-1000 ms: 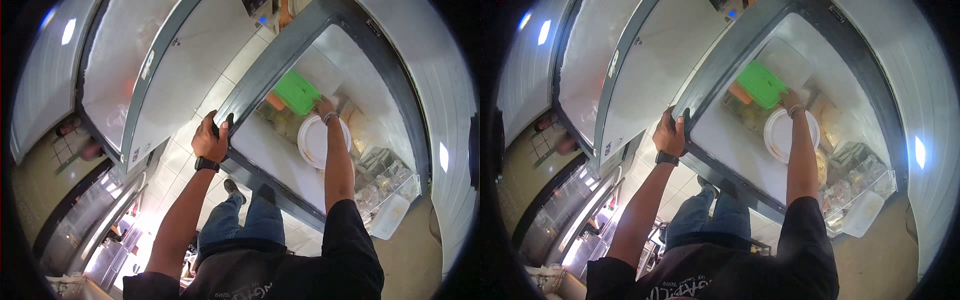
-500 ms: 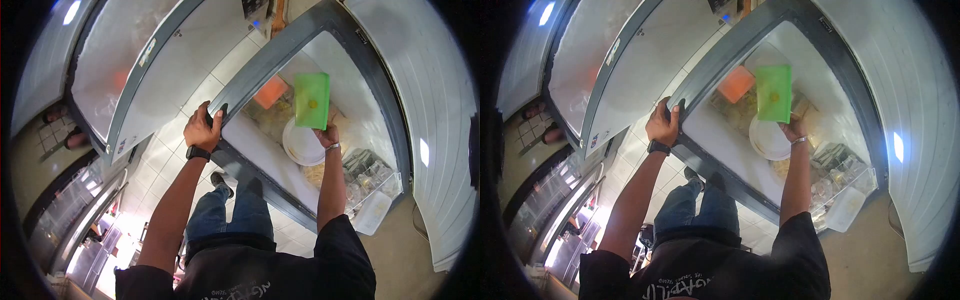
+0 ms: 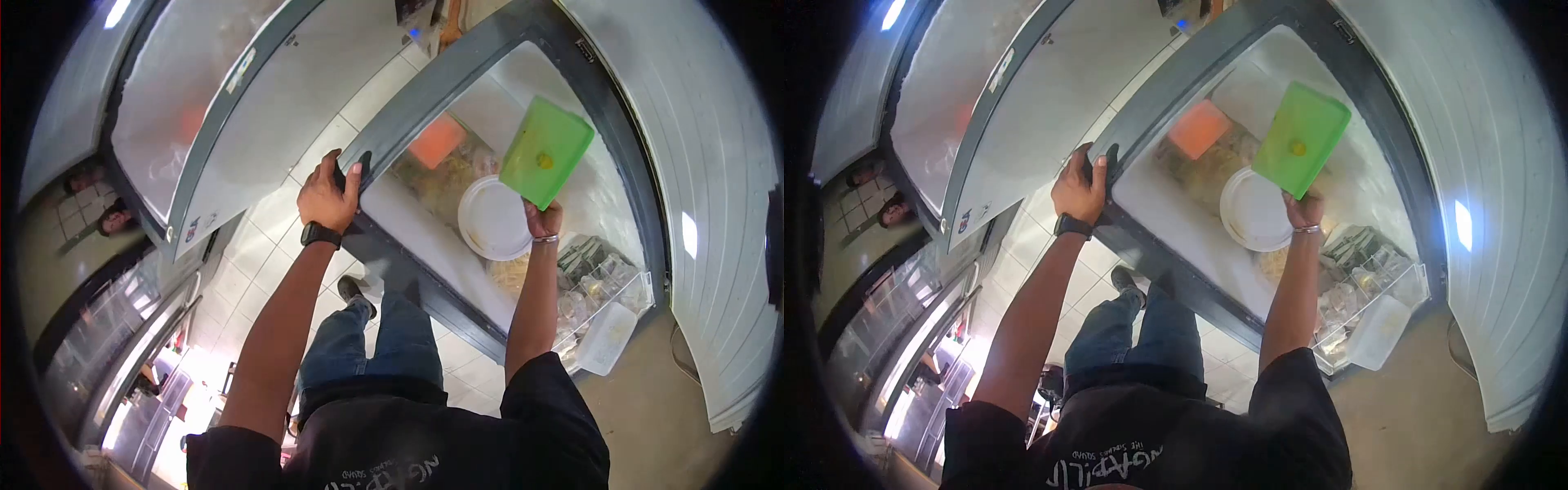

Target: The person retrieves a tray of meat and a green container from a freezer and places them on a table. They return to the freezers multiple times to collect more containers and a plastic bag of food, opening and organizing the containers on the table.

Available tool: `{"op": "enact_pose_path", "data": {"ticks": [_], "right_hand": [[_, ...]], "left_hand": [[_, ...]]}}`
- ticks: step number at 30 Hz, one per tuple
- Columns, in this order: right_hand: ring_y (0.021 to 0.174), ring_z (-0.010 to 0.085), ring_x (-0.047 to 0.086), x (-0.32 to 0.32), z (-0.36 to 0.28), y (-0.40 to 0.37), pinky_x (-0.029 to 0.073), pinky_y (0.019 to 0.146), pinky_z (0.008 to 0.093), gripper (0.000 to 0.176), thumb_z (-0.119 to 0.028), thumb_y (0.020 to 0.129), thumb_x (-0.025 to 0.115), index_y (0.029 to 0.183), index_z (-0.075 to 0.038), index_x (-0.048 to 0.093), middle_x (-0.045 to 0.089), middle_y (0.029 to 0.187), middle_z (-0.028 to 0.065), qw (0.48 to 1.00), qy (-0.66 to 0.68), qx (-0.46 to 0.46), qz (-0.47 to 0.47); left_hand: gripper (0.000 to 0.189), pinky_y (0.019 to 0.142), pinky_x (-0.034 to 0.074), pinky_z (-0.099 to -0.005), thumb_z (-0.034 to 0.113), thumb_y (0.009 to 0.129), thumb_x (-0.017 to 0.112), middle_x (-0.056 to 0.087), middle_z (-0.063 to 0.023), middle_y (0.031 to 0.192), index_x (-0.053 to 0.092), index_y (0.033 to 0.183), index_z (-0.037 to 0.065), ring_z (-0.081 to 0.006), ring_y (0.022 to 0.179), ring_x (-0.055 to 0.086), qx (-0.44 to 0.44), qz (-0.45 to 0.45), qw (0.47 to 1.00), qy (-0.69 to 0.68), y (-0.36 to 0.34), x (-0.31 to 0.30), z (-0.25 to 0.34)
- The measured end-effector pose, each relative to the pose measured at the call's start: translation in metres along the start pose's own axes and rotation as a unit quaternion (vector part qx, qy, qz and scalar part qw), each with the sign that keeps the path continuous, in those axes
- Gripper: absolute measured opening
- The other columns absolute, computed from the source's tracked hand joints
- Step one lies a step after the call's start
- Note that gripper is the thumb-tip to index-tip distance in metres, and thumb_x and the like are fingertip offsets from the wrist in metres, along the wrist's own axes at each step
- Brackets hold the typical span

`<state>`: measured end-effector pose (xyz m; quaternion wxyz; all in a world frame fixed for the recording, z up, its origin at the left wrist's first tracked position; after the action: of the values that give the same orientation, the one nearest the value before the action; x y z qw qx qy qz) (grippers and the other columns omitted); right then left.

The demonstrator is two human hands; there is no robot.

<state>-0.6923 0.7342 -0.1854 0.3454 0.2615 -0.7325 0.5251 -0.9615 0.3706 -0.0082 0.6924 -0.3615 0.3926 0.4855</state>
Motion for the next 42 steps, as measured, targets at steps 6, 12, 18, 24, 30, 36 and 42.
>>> {"op": "enact_pose_path", "data": {"ticks": [6,12,18,24,30,36,42], "right_hand": [[0.092,0.0235,0.064,0.049,-0.032,-0.083,0.055,0.077,0.0311,0.033,-0.008,0.09,0.048,0.121,0.005,0.05,0.062,0.109,0.0135,0.987,-0.125,-0.1,0.027],[0.109,0.0211,0.057,0.06,-0.023,-0.279,0.049,0.089,0.0288,0.046,-0.009,0.093,0.044,0.136,0.002,0.035,0.054,0.124,0.0125,0.926,-0.278,-0.233,0.101],[0.119,0.0234,0.05,0.052,0.129,-0.503,0.039,0.102,0.0376,0.049,-0.011,0.091,0.047,0.136,0.003,0.035,0.05,0.131,0.0129,0.946,-0.043,-0.27,0.171],[0.119,0.0263,0.049,0.081,0.359,-0.641,0.038,0.101,0.0418,0.05,-0.022,0.089,0.051,0.132,0.002,0.041,0.051,0.129,0.013,0.915,0.029,-0.32,0.245],[0.106,0.0209,0.058,0.084,0.515,-0.699,0.047,0.092,0.0362,0.043,-0.022,0.089,0.051,0.127,-0.001,0.047,0.059,0.115,0.0088,0.891,0.151,-0.365,0.225],[0.089,0.0227,0.064,0.111,0.609,-0.786,0.057,0.078,0.0375,0.066,-0.016,0.088,0.063,0.141,-0.001,0.027,0.059,0.107,0.0168,0.82,-0.066,-0.401,0.402],[0.107,0.0307,0.058,0.085,0.72,-0.927,0.052,0.088,0.0392,0.093,-0.034,0.076,0.077,0.145,-0.004,0.022,0.052,0.127,0.0198,0.484,-0.046,-0.569,0.663]], "left_hand": [[0.051,0.072,0.05,-0.0425,0.053,0.088,0.049,0.067,-0.014,0.092,0.056,0.118,0.012,-0.0327,0.085,0.064,-0.016,-0.015,1.0,0.014,-0.001,-0.003,0.003],[0.063,0.077,0.05,-0.0445,0.063,0.086,0.044,0.067,-0.0158,0.097,0.054,0.122,0.012,-0.035,0.091,0.064,-0.003,-0.015,0.999,0.031,-0.004,-0.005,0.008],[0.081,0.105,0.03,-0.046,0.06,0.085,0.051,0.042,-0.0217,0.138,0.03,0.142,0.008,-0.0372,0.127,0.04,0.155,-0.07,0.984,-0.061,-0.023,-0.001,0.001],[0.103,0.114,0.014,-0.0436,0.058,0.08,0.063,0.01,-0.0138,0.155,0.008,0.148,0.004,-0.0316,0.142,0.012,0.513,-0.499,0.622,-0.318,-0.31,-0.015,0.042],[0.065,0.098,0.043,-0.0425,0.038,0.084,0.068,0.051,-0.0093,0.131,0.041,0.134,0.006,-0.0247,0.12,0.049,-0.165,-0.92,0.081,-0.345,-0.539,-0.095,-0.044],[0.076,0.086,0.052,-0.0453,0.064,0.083,0.052,0.055,-0.0109,0.123,0.043,0.133,0.007,-0.0284,0.111,0.056,0.108,-0.915,0.268,-0.282,-0.592,-0.133,-0.084],[0.071,0.083,0.053,-0.0436,0.057,0.083,0.055,0.055,-0.0112,0.124,0.046,0.13,0.005,-0.0287,0.107,0.058,0.032,-0.977,0.206,-0.046,-0.737,-0.136,-0.175]]}}
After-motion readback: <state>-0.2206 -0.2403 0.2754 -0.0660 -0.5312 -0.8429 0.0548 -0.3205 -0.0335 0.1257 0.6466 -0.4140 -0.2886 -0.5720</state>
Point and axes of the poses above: each hand's wrist, its own y-axis towards the middle knuckle, its own x-axis out of the palm, z = x × y, the point moved 6 cm from there along y, towards the middle knuckle
